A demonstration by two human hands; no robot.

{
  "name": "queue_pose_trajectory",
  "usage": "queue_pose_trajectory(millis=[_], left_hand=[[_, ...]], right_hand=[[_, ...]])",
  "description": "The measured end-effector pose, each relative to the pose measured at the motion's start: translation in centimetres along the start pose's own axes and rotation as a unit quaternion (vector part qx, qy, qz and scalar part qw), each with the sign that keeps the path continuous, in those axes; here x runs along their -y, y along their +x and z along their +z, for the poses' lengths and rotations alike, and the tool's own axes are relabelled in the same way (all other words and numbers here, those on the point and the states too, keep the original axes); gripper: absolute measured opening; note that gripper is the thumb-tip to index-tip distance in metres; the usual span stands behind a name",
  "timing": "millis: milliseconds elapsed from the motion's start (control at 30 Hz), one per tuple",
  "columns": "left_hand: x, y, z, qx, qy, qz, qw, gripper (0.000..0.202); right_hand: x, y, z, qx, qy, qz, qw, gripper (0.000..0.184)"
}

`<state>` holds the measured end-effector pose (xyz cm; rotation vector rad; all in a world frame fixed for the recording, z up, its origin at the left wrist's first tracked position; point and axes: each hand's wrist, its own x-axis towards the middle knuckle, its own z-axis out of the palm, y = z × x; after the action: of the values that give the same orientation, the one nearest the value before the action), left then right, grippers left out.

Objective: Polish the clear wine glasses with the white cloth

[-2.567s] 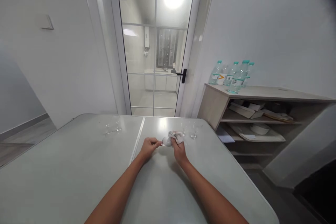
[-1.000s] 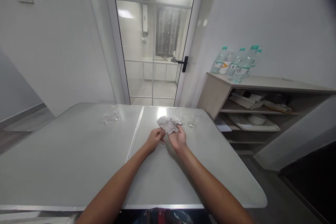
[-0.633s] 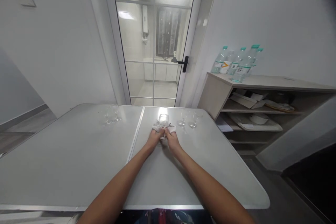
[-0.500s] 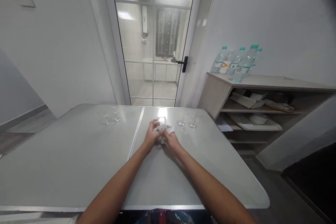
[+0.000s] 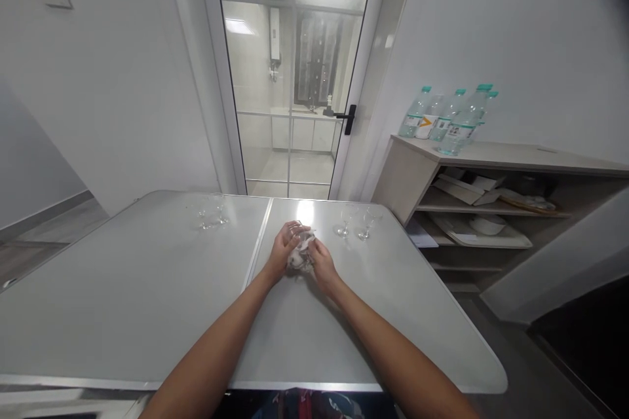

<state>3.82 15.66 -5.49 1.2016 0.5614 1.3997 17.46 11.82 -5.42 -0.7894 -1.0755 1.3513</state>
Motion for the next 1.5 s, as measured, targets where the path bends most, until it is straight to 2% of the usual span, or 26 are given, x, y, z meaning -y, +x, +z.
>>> queue_pose_trajectory(millis=[33, 67, 133, 233, 300, 367, 433, 500, 567, 633, 700, 733, 767, 833, 933, 967, 1033, 1100, 1133, 1167, 1233, 1300, 1500], left_hand=[[-0.1, -0.1, 0.1, 0.019, -0.008, 0.004, 1.0, 0.063], [-0.1, -0.2, 0.2, 0.034, -0.014, 0.004, 0.999, 0.065], [0.0, -0.2, 0.1, 0.05, -0.016, 0.006, 0.999, 0.065], [0.4, -0.1, -0.3, 0.061, 0.001, 0.011, 0.998, 0.061], [0.7, 0.0, -0.5, 0.06, 0.015, 0.007, 0.998, 0.057], [1.0, 0.1, -0.5, 0.037, 0.035, 0.004, 0.999, 0.055], [1.3, 0.2, -0.4, 0.003, 0.053, 0.005, 0.999, 0.054], [1.4, 0.2, -0.4, -0.017, 0.052, 0.008, 0.998, 0.054], [1.3, 0.2, -0.8, -0.015, 0.033, -0.002, 0.999, 0.053], [1.2, 0.2, -1.3, 0.003, 0.005, -0.026, 1.0, 0.054], [1.0, 0.1, -1.7, 0.024, -0.019, -0.044, 0.999, 0.056], [0.9, 0.1, -1.8, 0.03, -0.025, -0.044, 0.998, 0.056], [0.9, 0.1, -1.7, 0.03, -0.024, -0.039, 0.998, 0.055], [0.8, 0.1, -1.5, 0.019, -0.009, -0.03, 0.999, 0.053], [0.7, 0.3, -1.2, 0.007, -0.008, -0.027, 1.0, 0.058], [0.6, 0.4, -1.2, 0.002, -0.022, -0.026, 0.999, 0.061], [0.5, 0.6, -1.4, -0.016, -0.054, -0.02, 0.998, 0.065], [0.3, 0.7, -1.9, -0.034, -0.077, -0.01, 0.996, 0.068], [0.2, 0.8, -2.1, -0.038, -0.086, -0.004, 0.996, 0.069], [0.1, 0.8, -2.2, -0.035, -0.093, 0.001, 0.995, 0.07], [-0.2, 0.8, -2.3, -0.014, -0.107, 0.006, 0.994, 0.07], [-0.4, 0.7, -2.2, 0.021, -0.111, 0.005, 0.994, 0.071], [-0.2, 0.4, -1.5, 0.113, -0.092, -0.013, 0.989, 0.067]], right_hand=[[0.0, 0.0, 0.0, -0.024, -0.004, -0.006, 1.0, 0.051], [0.1, 0.0, 0.0, -0.021, -0.005, 0.002, 1.0, 0.054], [0.5, -0.1, -0.2, 0.045, 0.005, 0.051, 0.998, 0.057], [1.3, -0.2, -0.8, 0.162, 0.009, 0.124, 0.979, 0.055], [1.6, -0.1, -1.3, 0.189, -0.038, 0.127, 0.973, 0.053], [1.4, 0.1, -1.5, 0.151, -0.147, 0.073, 0.975, 0.045], [0.8, 0.1, -1.4, 0.056, -0.272, -0.006, 0.961, 0.034], [0.3, 0.1, -1.1, -0.011, -0.325, -0.047, 0.944, 0.028], [0.1, 0.0, -0.7, 0.014, -0.268, -0.015, 0.963, 0.031], [0.1, -0.1, -0.5, 0.099, -0.16, 0.059, 0.98, 0.037], [0.2, -0.1, -0.4, 0.159, -0.089, 0.109, 0.977, 0.041], [0.2, -0.1, -0.5, 0.162, -0.091, 0.106, 0.977, 0.04], [0.1, -0.1, -0.5, 0.145, -0.12, 0.083, 0.979, 0.037], [-0.1, -0.1, -0.6, 0.071, -0.231, 0.003, 0.97, 0.028], [-0.4, -0.1, -0.9, -0.018, -0.371, -0.093, 0.924, 0.017], [-0.4, -0.1, -1.0, -0.042, -0.375, -0.109, 0.919, 0.019], [-0.3, 0.1, -1.3, -0.121, -0.325, -0.126, 0.929, 0.025], [-0.3, 0.5, -1.6, -0.215, -0.224, -0.117, 0.944, 0.029], [-0.4, 0.7, -1.7, -0.238, -0.167, -0.096, 0.952, 0.031], [-0.6, 0.9, -1.7, -0.235, -0.113, -0.066, 0.963, 0.034], [-1.0, 1.2, -1.6, -0.182, -0.026, 0.003, 0.983, 0.039], [-1.5, 1.3, -1.2, -0.14, 0.023, 0.043, 0.989, 0.044], [-1.6, 1.5, -1.7, -0.174, 0.012, -0.034, 0.984, 0.051]])
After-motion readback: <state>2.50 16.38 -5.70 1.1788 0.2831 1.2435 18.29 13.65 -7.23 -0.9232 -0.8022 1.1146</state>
